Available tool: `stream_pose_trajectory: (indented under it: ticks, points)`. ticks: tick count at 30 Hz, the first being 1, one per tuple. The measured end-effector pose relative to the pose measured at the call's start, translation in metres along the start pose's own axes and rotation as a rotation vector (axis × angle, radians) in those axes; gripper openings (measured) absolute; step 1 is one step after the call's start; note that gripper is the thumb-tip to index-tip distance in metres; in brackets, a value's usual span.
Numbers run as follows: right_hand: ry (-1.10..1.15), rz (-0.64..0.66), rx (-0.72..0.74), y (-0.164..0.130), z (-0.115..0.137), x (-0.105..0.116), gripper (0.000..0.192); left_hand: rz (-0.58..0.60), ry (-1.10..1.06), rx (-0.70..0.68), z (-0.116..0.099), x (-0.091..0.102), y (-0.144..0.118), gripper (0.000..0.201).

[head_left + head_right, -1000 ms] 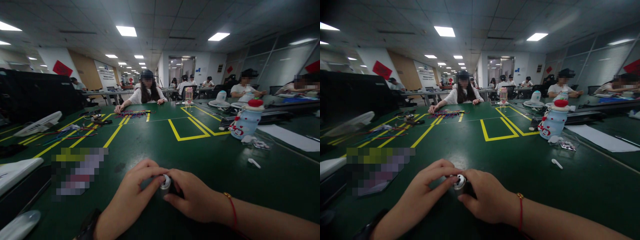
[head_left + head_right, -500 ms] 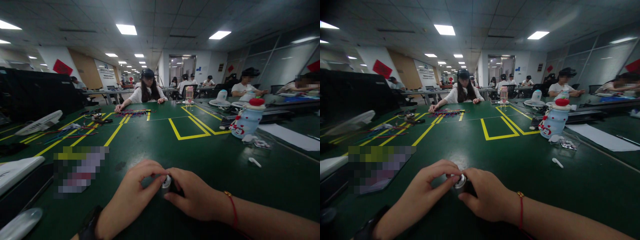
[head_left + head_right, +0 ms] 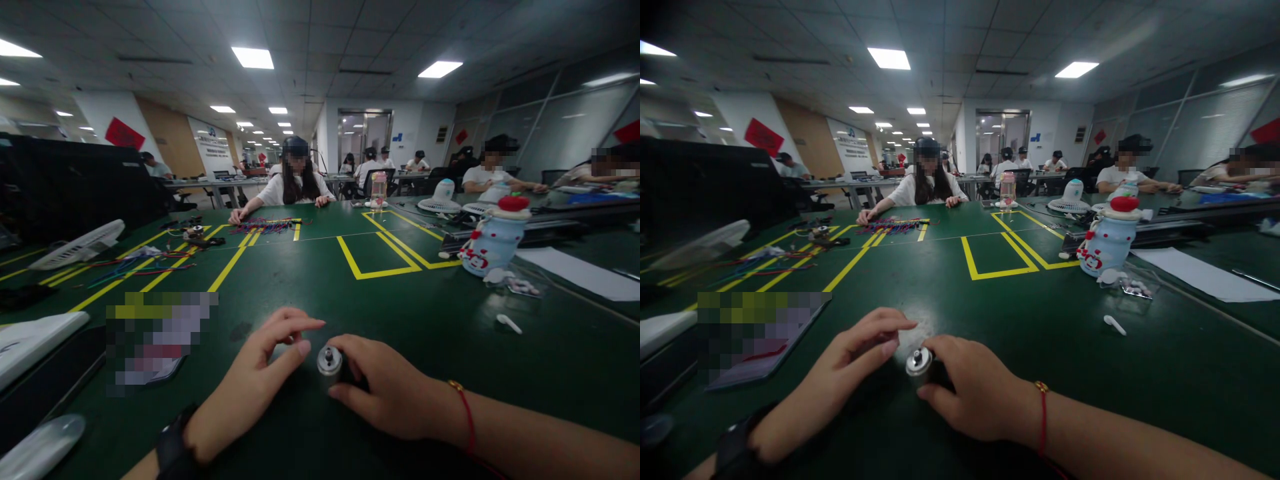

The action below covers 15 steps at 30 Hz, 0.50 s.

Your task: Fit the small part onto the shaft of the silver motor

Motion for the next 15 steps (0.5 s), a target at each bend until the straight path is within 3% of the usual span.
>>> stream_pose_trajectory:
  ticks: [3,8,11,15]
  points:
    - [0.009,-0.003,-0.025,-0.001,0.0,0.002,0.035,0.014,-0.015,0.191,0.028,0.003,0.007,0.023]
    - [0.021,0.007,-0.031,-0.002,-0.002,0.003,0.037,-0.076,-0.318,0.384,0.067,0.008,0.01,0.028]
    - [0.029,0.004,-0.033,-0.002,-0.002,0.003,0.036,-0.08,-0.336,0.389,0.073,0.006,0.01,0.029]
    - [0.037,-0.002,-0.033,-0.002,-0.002,0.002,0.035,-0.03,-0.241,0.375,0.066,0.004,0.008,0.026]
Point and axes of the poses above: each hand's wrist, its own y-axis towards the middle knuckle, its own x-axis out of the back of the hand, z = x × y, the point moved 5 cm from there along y, towards the middle knuckle, and after that the axes turned 13 degrees about y, right-handed, at the moved point
